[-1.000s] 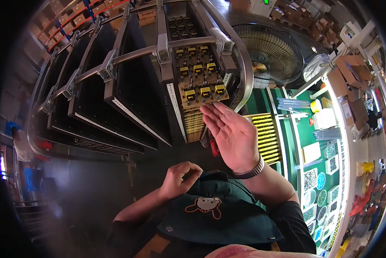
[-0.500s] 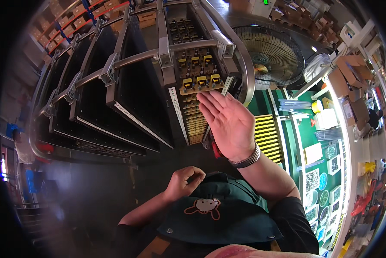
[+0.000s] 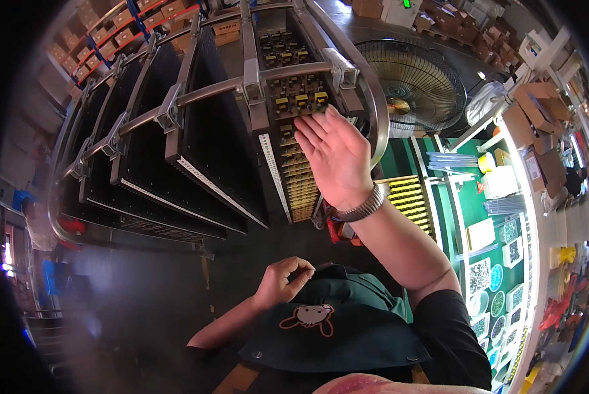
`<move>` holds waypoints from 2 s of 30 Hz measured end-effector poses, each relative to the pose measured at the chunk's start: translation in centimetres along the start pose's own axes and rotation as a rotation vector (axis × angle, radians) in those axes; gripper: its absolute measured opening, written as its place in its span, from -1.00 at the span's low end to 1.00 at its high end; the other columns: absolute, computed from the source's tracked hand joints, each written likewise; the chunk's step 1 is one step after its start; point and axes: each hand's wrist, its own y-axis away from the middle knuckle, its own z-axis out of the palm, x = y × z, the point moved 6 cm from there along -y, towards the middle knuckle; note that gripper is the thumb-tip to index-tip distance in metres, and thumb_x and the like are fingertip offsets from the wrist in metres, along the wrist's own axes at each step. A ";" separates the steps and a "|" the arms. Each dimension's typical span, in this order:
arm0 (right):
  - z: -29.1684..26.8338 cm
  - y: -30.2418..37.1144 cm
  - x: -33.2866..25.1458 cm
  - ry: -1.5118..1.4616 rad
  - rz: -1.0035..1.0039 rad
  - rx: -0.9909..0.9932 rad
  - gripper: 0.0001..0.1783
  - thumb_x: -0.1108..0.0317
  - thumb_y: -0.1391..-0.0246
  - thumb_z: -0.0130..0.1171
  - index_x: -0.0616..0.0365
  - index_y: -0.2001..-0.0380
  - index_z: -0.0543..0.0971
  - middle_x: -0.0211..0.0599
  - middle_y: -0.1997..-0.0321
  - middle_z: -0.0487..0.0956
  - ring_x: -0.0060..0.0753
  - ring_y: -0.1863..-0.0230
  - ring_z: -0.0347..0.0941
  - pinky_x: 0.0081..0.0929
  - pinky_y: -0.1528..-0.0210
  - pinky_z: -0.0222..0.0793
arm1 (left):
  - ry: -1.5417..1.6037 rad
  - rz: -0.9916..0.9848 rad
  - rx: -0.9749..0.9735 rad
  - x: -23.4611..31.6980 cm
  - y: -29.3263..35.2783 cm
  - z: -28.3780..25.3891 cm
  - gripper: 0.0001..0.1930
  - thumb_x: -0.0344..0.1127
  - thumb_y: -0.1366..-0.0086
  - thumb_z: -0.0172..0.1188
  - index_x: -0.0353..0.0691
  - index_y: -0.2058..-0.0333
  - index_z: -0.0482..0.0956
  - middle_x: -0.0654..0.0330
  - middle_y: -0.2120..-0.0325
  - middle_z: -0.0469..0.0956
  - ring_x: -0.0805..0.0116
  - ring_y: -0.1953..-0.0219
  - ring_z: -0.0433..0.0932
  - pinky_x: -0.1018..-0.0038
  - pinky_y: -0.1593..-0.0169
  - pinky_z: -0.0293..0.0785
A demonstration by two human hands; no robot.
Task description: The person assembles small plastic components by hand at a manual assembly station, taking parts from bins and trays and fitting them together.
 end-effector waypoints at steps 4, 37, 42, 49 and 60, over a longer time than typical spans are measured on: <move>0.6 -0.7 0.0 0.009 -0.009 -0.006 -0.64 0.20 -0.19 0.14 0.31 0.13 0.51 0.03 -0.07 0.47 -0.06 -0.24 0.33 -0.22 -0.38 0.12 | -0.013 0.000 -0.019 -0.2 0.1 0.7 -0.93 -0.51 -0.22 0.22 -0.30 0.30 0.60 0.23 0.42 0.62 0.45 0.49 0.48 0.57 0.36 0.41; -62.5 92.0 -26.7 0.530 -0.614 1.999 -0.92 0.45 -0.13 0.15 0.23 0.36 0.58 -0.38 0.50 0.55 -0.61 0.54 0.40 -0.71 0.44 0.33 | -0.029 -0.536 -1.499 2.5 3.8 81.7 -0.39 0.01 -0.41 0.11 -0.47 -0.15 0.35 -0.05 0.00 0.45 0.21 -0.10 0.40 0.33 -0.27 0.24; -68.4 95.1 -27.6 0.818 -0.388 2.136 -0.92 0.44 -0.10 0.16 0.21 0.36 0.58 -0.38 0.51 0.55 -0.59 0.54 0.41 -0.70 0.44 0.36 | -0.078 -0.542 -1.477 0.3 7.3 86.6 -0.26 0.12 -0.43 0.03 -0.54 -0.20 0.25 -0.16 -0.11 0.34 0.08 -0.15 0.35 0.27 -0.34 0.15; -72.9 95.6 -27.7 0.490 -0.351 1.824 -0.94 0.44 -0.12 0.15 0.18 0.35 0.57 -0.39 0.50 0.55 -0.61 0.54 0.42 -0.70 0.44 0.39 | -0.077 -0.592 -1.455 0.7 9.8 89.6 -0.20 0.22 -0.44 -0.08 -0.54 -0.24 0.21 -0.18 -0.16 0.31 0.12 -0.13 0.37 0.24 -0.34 0.13; -71.9 95.1 -27.2 0.380 -0.364 1.558 -0.92 0.50 -0.13 0.12 0.21 0.29 0.54 -0.39 0.50 0.54 -0.65 0.55 0.40 -0.74 0.46 0.38 | -0.122 -0.542 -1.505 0.3 10.5 90.2 -0.20 0.26 -0.45 -0.16 -0.50 -0.23 0.27 -0.08 -0.12 0.39 0.20 -0.10 0.39 0.31 -0.21 0.22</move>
